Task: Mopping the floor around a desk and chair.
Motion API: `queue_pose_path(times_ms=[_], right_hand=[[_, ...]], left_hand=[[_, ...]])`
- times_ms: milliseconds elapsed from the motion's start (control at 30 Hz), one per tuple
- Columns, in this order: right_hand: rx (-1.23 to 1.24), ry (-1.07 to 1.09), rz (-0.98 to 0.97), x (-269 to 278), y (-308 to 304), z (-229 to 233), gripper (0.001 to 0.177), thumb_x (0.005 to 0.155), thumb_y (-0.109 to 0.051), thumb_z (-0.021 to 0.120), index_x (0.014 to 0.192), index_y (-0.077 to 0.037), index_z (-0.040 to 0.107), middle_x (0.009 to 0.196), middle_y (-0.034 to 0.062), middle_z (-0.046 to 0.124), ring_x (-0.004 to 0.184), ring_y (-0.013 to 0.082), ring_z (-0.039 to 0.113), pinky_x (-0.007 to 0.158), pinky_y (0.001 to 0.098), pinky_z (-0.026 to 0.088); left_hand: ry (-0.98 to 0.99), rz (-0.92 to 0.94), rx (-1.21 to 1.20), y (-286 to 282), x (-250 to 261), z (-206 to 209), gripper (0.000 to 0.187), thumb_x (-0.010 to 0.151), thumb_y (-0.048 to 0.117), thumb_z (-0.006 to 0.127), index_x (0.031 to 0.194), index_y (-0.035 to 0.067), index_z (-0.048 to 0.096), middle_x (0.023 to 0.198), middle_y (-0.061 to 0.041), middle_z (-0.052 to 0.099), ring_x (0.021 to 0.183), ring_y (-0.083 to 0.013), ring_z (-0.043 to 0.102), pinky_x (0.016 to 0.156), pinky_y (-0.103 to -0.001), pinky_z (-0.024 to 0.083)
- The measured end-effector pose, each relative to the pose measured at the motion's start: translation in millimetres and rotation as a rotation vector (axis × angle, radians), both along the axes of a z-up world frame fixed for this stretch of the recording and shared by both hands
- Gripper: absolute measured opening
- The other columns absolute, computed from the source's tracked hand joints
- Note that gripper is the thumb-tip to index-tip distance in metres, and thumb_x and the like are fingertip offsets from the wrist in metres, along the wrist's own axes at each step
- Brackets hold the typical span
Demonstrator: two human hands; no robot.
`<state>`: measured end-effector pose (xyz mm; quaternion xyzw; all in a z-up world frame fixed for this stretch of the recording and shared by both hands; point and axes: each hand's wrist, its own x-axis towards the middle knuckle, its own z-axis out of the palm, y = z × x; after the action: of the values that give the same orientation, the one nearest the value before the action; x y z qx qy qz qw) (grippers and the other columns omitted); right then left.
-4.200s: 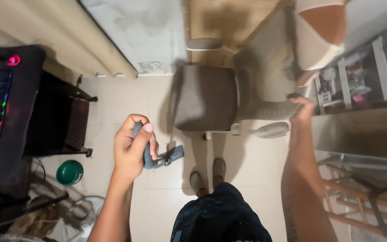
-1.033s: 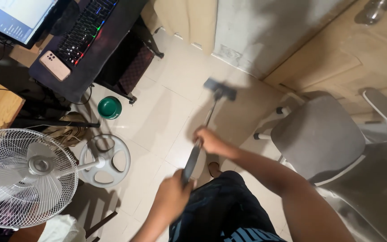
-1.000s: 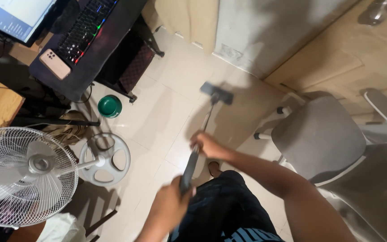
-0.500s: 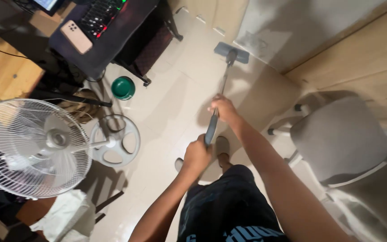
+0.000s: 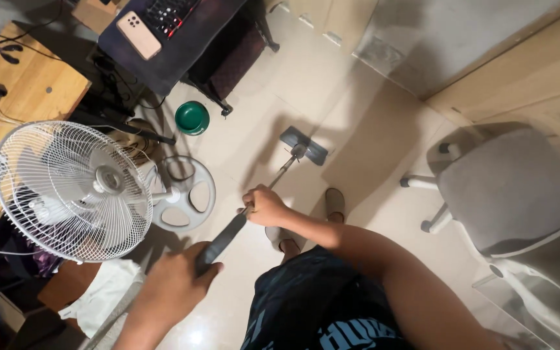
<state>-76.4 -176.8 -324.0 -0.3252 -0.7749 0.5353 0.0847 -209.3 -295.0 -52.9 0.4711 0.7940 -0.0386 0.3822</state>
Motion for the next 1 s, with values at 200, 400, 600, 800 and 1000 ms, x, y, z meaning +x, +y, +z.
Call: queue_pose_path(times_ms=[200, 400, 600, 800, 1000], right_hand=[[0.044, -0.045, -0.044, -16.7, 0.6, 17.7, 0.036, 0.084, -0.03, 0.076, 0.066, -0.002, 0.063, 0.077, 0.0151, 0.069, 0.086, 0.0387, 0.064, 0.076, 0.0499, 0.053], [0.045, -0.101, -0.01, -16.9, 2.0, 23.4, 0.033, 0.086, -0.031, 0.075, 0.071, -0.002, 0.068, 0.083, 0.0144, 0.071, 0.094, 0.0369, 0.064, 0.08, 0.0495, 0.054], [0.175, -0.012, 0.027, 8.2, -19.4, -6.0, 0.013, 0.082, -0.017, 0.072, 0.074, -0.006, 0.071, 0.081, 0.011, 0.072, 0.091, 0.0316, 0.064, 0.082, 0.0462, 0.054], [0.251, 0.195, -0.085, 33.5, 0.4, -0.7, 0.008, 0.065, -0.007, 0.076, 0.071, -0.009, 0.072, 0.078, 0.0084, 0.072, 0.087, 0.0311, 0.066, 0.077, 0.0444, 0.052], [0.324, 0.146, 0.014, 57.5, 27.5, -66.1, 0.013, 0.064, -0.007, 0.077, 0.071, -0.008, 0.066, 0.079, 0.01, 0.069, 0.086, 0.0311, 0.067, 0.079, 0.0447, 0.052]], left_hand=[[0.025, -0.088, 0.318, -6.6, -14.2, -11.4, 0.036, 0.083, 0.032, 0.075, 0.106, 0.006, 0.065, 0.079, -0.02, 0.069, 0.071, -0.0415, 0.069, 0.065, -0.051, 0.052], [0.032, -0.006, 0.061, -8.0, -14.7, -10.5, 0.034, 0.084, 0.029, 0.077, 0.109, 0.009, 0.067, 0.067, -0.018, 0.07, 0.068, -0.0405, 0.07, 0.067, -0.05, 0.053], [-0.095, -0.128, 0.454, -46.6, -7.0, -42.0, 0.04, 0.074, 0.019, 0.078, 0.109, 0.005, 0.065, 0.085, -0.019, 0.072, 0.074, -0.0414, 0.069, 0.063, -0.05, 0.054], [-0.122, -0.031, 0.304, -20.5, 24.5, -32.2, 0.044, 0.079, 0.019, 0.078, 0.12, 0.009, 0.064, 0.095, -0.017, 0.074, 0.072, -0.0406, 0.07, 0.062, -0.048, 0.055], [-0.237, 0.088, 0.426, -30.4, 53.8, -114.7, 0.032, 0.081, 0.014, 0.077, 0.112, 0.01, 0.069, 0.09, -0.018, 0.074, 0.076, -0.0424, 0.07, 0.066, -0.046, 0.057]])
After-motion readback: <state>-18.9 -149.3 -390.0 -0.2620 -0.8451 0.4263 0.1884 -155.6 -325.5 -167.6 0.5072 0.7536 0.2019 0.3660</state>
